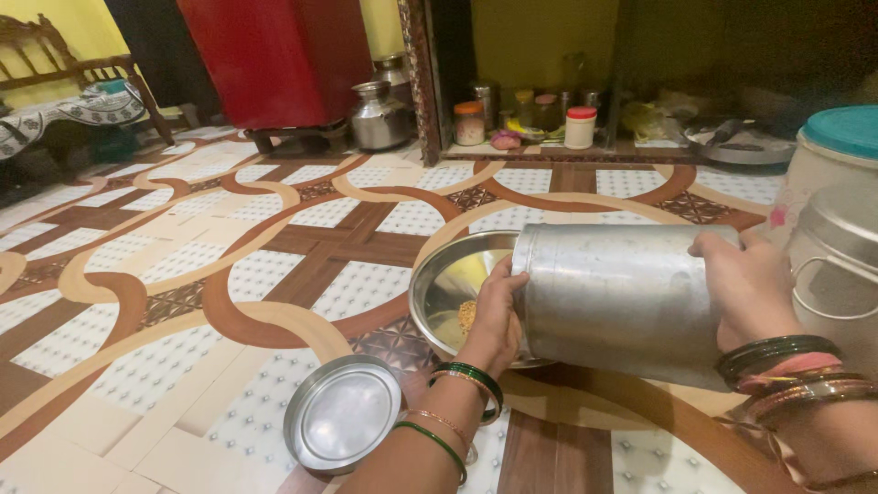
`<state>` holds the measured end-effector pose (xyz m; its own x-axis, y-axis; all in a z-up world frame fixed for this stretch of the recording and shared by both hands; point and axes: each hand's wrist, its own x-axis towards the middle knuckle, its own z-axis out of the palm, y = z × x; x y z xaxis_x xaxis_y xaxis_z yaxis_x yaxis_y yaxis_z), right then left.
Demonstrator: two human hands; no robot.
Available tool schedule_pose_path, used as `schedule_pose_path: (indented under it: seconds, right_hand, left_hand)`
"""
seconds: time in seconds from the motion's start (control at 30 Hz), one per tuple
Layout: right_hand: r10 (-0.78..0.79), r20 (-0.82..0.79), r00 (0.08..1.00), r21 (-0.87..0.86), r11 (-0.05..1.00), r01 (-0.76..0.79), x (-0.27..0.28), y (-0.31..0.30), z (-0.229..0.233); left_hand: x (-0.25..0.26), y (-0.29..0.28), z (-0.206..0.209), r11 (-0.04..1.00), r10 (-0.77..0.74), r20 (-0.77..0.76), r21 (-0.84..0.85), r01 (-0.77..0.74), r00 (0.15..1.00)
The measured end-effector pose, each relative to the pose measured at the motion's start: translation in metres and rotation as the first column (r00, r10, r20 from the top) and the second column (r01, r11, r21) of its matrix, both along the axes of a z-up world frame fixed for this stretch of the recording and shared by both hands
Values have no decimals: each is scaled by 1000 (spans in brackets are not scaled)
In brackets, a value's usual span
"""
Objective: The person moves several metal and plastic containers on the floor, opens a metal container, and pours grains into a stainless steel bowl. They then wipe the inside of the empty container with a red cloth and transfer the grains back into the container.
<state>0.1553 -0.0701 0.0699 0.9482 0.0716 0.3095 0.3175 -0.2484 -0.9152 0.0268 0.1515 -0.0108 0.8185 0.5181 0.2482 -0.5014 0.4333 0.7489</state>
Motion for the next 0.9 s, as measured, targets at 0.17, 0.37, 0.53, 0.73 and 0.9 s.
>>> schedule_pose_path:
  seconds: [0.17,0.37,0.53,0.73,0.9]
  right_hand:
    - [-29,-21,999,-46,999,28,0,3,-1]
    - [-35,51,998,-34,999,36,3,9,-4]
    - [-34,18,999,-57,998,35,3,16,-1]
    - [-33,55,998,-87,995,38,-6,28,6]
    - [-20,94,995,-69,997,26,-9,37,9]
  left_hand:
    - [0,1,6,999,18,-101,-41,-22,995]
    - [-4,2,4,999,41,-65,-31,-43,997]
    - [-5,8,10,998,39,-15,-46,-40,999]
    - [-14,18,21,995,84,-81,-44,-87,993]
    - [-15,26,19,994,111,14,-18,-111,994]
